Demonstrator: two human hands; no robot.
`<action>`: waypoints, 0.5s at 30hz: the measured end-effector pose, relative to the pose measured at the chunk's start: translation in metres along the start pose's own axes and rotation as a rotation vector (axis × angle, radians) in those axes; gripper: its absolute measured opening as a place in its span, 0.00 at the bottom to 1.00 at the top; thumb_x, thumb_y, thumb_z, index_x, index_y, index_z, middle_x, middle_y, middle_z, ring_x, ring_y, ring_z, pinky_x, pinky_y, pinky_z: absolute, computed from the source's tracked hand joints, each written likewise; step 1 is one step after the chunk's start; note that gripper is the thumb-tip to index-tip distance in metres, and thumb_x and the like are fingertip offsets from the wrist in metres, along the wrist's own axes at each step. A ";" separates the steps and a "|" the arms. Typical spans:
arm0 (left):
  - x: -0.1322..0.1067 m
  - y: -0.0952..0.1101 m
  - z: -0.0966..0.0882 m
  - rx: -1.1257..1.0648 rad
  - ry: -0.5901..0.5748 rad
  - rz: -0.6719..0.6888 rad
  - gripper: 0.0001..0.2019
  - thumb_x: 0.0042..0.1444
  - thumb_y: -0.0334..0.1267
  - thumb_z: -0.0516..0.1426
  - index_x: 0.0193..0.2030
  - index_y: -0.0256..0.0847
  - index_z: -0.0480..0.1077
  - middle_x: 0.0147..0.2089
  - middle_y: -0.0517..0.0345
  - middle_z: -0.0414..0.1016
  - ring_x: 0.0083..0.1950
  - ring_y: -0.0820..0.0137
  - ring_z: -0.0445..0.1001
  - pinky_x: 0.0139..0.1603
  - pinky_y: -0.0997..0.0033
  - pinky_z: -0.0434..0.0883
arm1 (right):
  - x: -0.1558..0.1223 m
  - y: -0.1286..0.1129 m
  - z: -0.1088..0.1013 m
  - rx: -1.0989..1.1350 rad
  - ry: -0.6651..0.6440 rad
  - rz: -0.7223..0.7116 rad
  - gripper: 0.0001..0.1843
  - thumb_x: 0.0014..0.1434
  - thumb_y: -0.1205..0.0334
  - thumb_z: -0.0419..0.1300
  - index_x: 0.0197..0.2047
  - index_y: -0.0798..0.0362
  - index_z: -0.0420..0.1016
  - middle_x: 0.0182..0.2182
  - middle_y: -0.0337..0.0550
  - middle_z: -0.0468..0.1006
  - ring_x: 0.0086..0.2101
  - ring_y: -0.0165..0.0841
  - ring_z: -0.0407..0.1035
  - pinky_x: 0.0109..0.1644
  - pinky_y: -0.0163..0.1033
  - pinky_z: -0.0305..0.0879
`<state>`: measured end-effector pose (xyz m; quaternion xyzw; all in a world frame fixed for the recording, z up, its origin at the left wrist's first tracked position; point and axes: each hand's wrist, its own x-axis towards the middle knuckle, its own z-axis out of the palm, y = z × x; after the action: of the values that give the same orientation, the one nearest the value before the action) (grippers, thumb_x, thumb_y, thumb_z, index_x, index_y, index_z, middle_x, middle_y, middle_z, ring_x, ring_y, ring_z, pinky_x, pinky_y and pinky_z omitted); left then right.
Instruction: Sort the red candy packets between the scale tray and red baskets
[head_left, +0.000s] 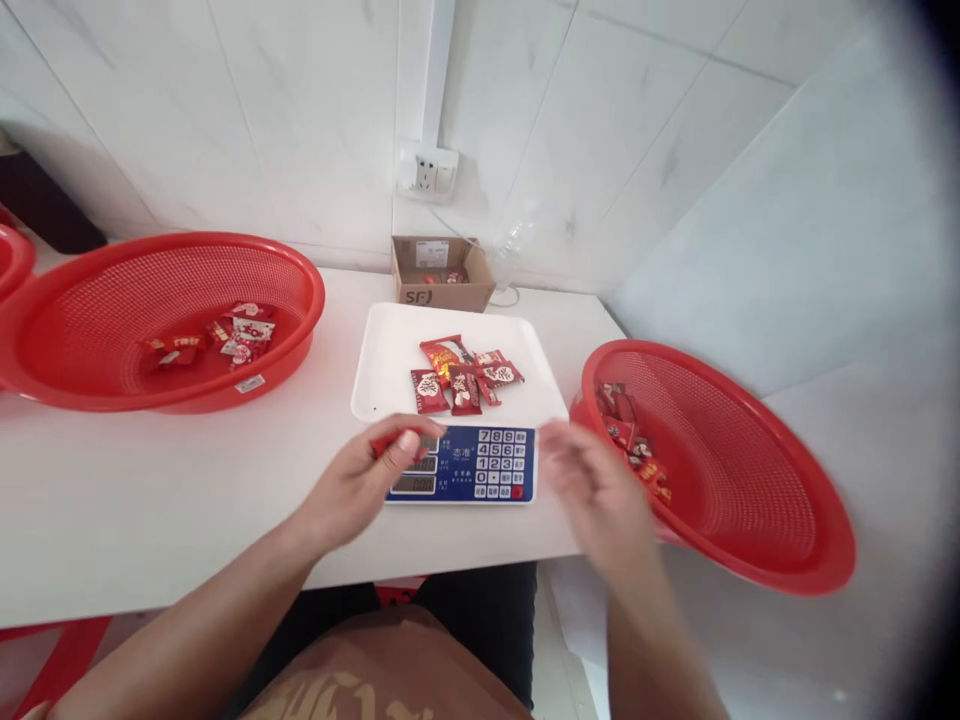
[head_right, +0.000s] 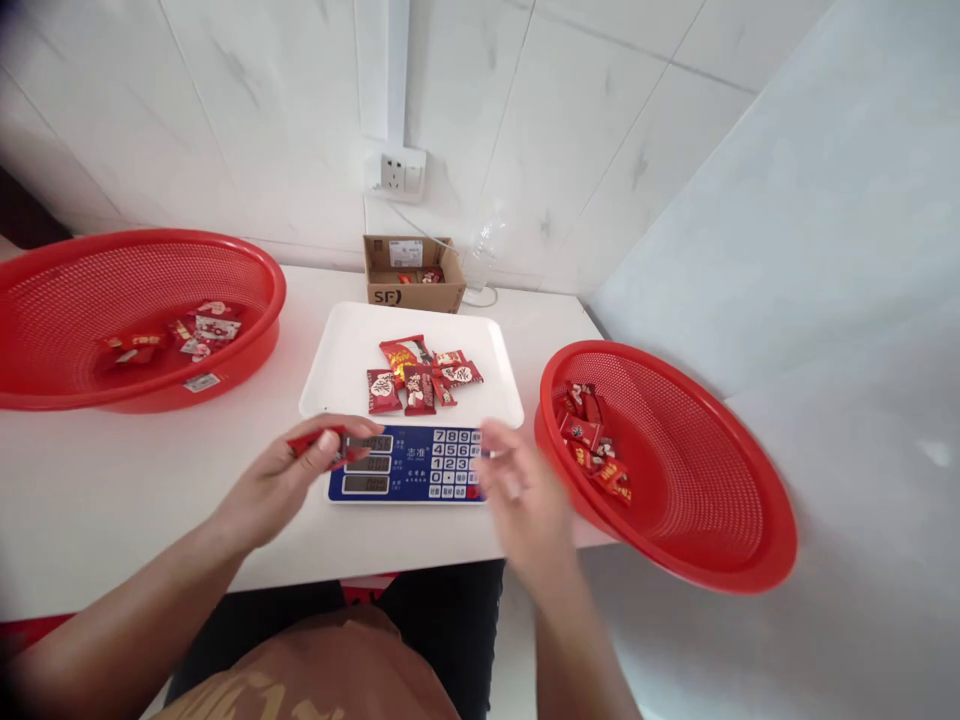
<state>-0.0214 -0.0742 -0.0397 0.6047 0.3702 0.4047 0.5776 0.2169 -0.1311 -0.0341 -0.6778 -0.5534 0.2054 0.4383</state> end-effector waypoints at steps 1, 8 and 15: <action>0.000 0.001 0.007 0.081 -0.049 0.044 0.15 0.62 0.48 0.49 0.46 0.48 0.72 0.56 0.53 0.71 0.59 0.60 0.66 0.59 0.56 0.65 | -0.008 -0.006 0.013 0.157 -0.223 0.025 0.22 0.57 0.54 0.59 0.54 0.49 0.70 0.49 0.50 0.75 0.46 0.41 0.72 0.46 0.48 0.71; 0.002 -0.003 0.034 0.611 -0.278 0.315 0.21 0.65 0.46 0.41 0.64 0.54 0.57 0.73 0.59 0.39 0.72 0.56 0.32 0.67 0.46 0.48 | -0.023 -0.027 0.051 0.657 -0.572 0.097 0.27 0.61 0.56 0.56 0.63 0.46 0.58 0.50 0.48 0.74 0.45 0.35 0.72 0.47 0.43 0.71; 0.028 0.005 -0.035 1.076 0.130 0.356 0.27 0.64 0.49 0.44 0.66 0.41 0.52 0.72 0.45 0.44 0.72 0.55 0.34 0.67 0.46 0.49 | -0.015 0.029 0.037 0.474 0.009 0.205 0.20 0.53 0.49 0.63 0.44 0.53 0.73 0.39 0.49 0.79 0.34 0.36 0.76 0.39 0.40 0.75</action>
<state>-0.0423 -0.0350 -0.0327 0.8406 0.4512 0.2868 0.0874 0.2006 -0.1316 -0.0812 -0.6096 -0.4161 0.3697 0.5645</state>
